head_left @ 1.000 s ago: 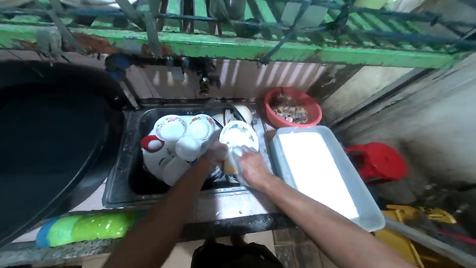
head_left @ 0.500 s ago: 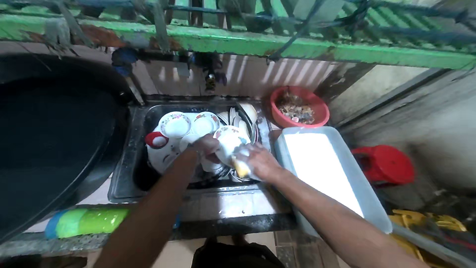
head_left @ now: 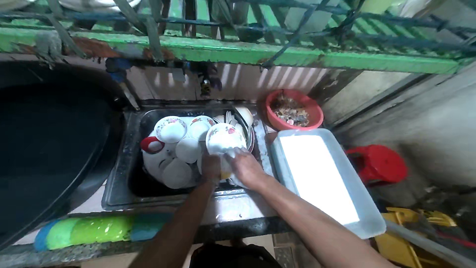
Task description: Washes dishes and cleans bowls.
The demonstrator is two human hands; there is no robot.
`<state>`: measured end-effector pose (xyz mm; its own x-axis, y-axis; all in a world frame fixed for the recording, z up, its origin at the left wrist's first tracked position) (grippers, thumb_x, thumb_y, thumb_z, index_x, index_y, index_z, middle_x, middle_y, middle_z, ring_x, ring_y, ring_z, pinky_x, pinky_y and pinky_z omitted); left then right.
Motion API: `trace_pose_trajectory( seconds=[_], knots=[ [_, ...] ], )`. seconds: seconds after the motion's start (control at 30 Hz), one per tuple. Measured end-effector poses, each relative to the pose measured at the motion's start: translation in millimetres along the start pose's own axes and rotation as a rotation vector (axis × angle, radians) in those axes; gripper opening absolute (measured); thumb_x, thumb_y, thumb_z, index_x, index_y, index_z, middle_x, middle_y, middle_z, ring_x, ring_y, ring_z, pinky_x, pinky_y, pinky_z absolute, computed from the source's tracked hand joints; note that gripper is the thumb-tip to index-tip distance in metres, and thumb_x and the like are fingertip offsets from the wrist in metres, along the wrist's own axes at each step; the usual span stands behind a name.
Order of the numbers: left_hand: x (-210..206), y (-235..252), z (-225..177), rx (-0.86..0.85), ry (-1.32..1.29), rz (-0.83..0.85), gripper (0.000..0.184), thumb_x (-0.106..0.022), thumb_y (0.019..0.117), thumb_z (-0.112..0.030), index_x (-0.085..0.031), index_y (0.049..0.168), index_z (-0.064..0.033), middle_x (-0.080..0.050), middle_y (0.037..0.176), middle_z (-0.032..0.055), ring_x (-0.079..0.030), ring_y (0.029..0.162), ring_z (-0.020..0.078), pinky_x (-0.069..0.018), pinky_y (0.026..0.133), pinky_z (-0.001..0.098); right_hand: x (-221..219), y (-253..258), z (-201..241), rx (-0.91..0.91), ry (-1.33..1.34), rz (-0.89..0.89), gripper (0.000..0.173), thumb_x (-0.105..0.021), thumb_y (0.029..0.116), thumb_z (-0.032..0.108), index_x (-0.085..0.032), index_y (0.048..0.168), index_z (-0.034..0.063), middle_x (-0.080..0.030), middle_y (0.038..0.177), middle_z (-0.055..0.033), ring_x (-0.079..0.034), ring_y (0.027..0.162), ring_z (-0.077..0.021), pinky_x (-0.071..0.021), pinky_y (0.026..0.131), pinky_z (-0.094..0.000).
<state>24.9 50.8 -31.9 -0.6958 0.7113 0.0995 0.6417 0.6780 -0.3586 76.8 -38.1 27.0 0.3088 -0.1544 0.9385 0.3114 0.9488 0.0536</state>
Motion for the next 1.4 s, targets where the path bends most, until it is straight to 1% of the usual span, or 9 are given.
trace_pose_trajectory(
  seconds=[0.13,0.23,0.43,0.67,0.8,0.9,1.1,1.27,1.4],
  knots=[
    [17.4,22.3,10.6,0.124,0.311,0.132,0.044,-0.048,0.1048,-0.004,-0.046,0.149,-0.0006,-0.058,0.133,0.0289,-0.060,0.118,0.0400,-0.0500,0.097,0.0568,-30.2,-9.6,-15.1,0.092,-0.008,0.421,0.053,-0.078,0.0831,0.002,-0.066,0.134,0.0091,-0.061,0.140,-0.0180,-0.051,0.136,-0.0398,-0.0383,0.112,-0.0609],
    [16.7,18.4,4.5,0.186,0.206,0.155,0.055,-0.045,0.1038,-0.003,-0.037,0.157,-0.0151,-0.060,0.125,0.0244,-0.064,0.099,0.0330,-0.0564,0.078,0.0497,-23.2,-2.0,-21.6,0.122,-0.038,0.570,0.051,-0.078,0.0821,0.001,-0.069,0.131,0.0122,-0.059,0.142,-0.0141,-0.050,0.137,-0.0382,-0.0401,0.112,-0.0605],
    [4.3,-2.9,-5.6,0.264,0.102,0.295,0.051,-0.043,0.1043,-0.002,-0.035,0.154,-0.0120,-0.061,0.111,0.0195,-0.066,0.079,0.0256,-0.0580,0.062,0.0397,12.6,19.2,-46.9,-0.006,-0.269,0.199,0.023,-0.067,0.0919,0.004,-0.073,0.114,0.0051,-0.068,0.120,-0.0199,-0.064,0.114,-0.0413,-0.0491,0.096,-0.0622],
    [-41.2,-28.9,10.5,0.283,-0.067,0.392,0.028,-0.051,0.1078,-0.014,-0.055,0.132,-0.0008,-0.066,0.105,0.0173,-0.068,0.081,0.0225,-0.0592,0.067,0.0367,21.4,42.8,-21.5,-0.503,0.186,-0.099,0.041,-0.071,0.0892,0.005,-0.059,0.128,-0.0031,-0.065,0.116,-0.0264,-0.068,0.105,-0.0427,-0.0559,0.089,-0.0584],
    [-20.3,-12.5,-8.8,0.128,-0.040,0.298,0.049,-0.047,0.1062,-0.009,-0.035,0.154,-0.0062,-0.060,0.125,0.0219,-0.067,0.098,0.0273,-0.0599,0.077,0.0437,51.7,27.1,-37.1,-0.554,0.188,-0.281,0.047,-0.071,0.0902,0.011,-0.057,0.131,-0.0060,-0.063,0.123,-0.0292,-0.065,0.112,-0.0439,-0.0538,0.095,-0.0596],
    [-24.3,-6.6,-15.6,0.104,-0.115,0.301,0.056,-0.035,0.1127,-0.043,-0.021,0.164,-0.0236,-0.055,0.142,0.0222,-0.072,0.101,0.0360,-0.0631,0.070,0.0532,44.4,26.5,-52.4,-0.613,0.163,-0.371,0.054,-0.073,0.0891,0.013,-0.049,0.133,-0.0082,-0.059,0.123,-0.0299,-0.065,0.109,-0.0445,-0.0555,0.091,-0.0579],
    [-19.9,-2.6,-24.3,-0.042,-0.010,0.289,0.050,-0.019,0.1150,-0.028,-0.023,0.163,-0.0138,-0.041,0.156,0.0205,-0.061,0.120,0.0311,-0.0581,0.088,0.0502,25.4,34.0,-31.9,-0.358,0.504,-0.021,0.029,-0.071,0.0951,0.019,-0.068,0.121,0.0051,-0.072,0.106,-0.0151,-0.070,0.099,-0.0268,-0.0556,0.092,-0.0524],
    [-17.7,-2.8,-19.7,-0.100,0.088,0.200,0.049,-0.024,0.1148,-0.023,-0.030,0.160,-0.0060,-0.045,0.155,0.0219,-0.054,0.133,0.0303,-0.0477,0.107,0.0485,20.1,33.9,-29.2,-0.218,0.040,-0.044,0.050,-0.076,0.0840,0.007,-0.065,0.133,0.0046,-0.065,0.128,-0.0236,-0.063,0.118,-0.0425,-0.0506,0.100,-0.0601],
    [-17.1,4.6,-14.7,-0.108,0.185,0.082,0.048,-0.027,0.1145,-0.034,-0.039,0.157,-0.0151,-0.060,0.139,0.0188,-0.069,0.113,0.0317,-0.0594,0.089,0.0539,16.8,42.9,-46.6,-0.160,-0.331,-0.103,0.037,-0.071,0.0873,0.007,-0.068,0.124,0.0103,-0.066,0.124,-0.0190,-0.061,0.117,-0.0419,-0.0487,0.093,-0.0597]
  ],
)
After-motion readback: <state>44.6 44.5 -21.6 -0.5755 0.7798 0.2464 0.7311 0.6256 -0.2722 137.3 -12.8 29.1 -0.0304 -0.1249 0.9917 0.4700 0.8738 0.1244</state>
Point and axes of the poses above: each hand's wrist, its own y-axis towards the middle knuckle, its own x-axis out of the back of the hand, z = x × y, the point moved 8 cm from there along y, towards the middle knuckle
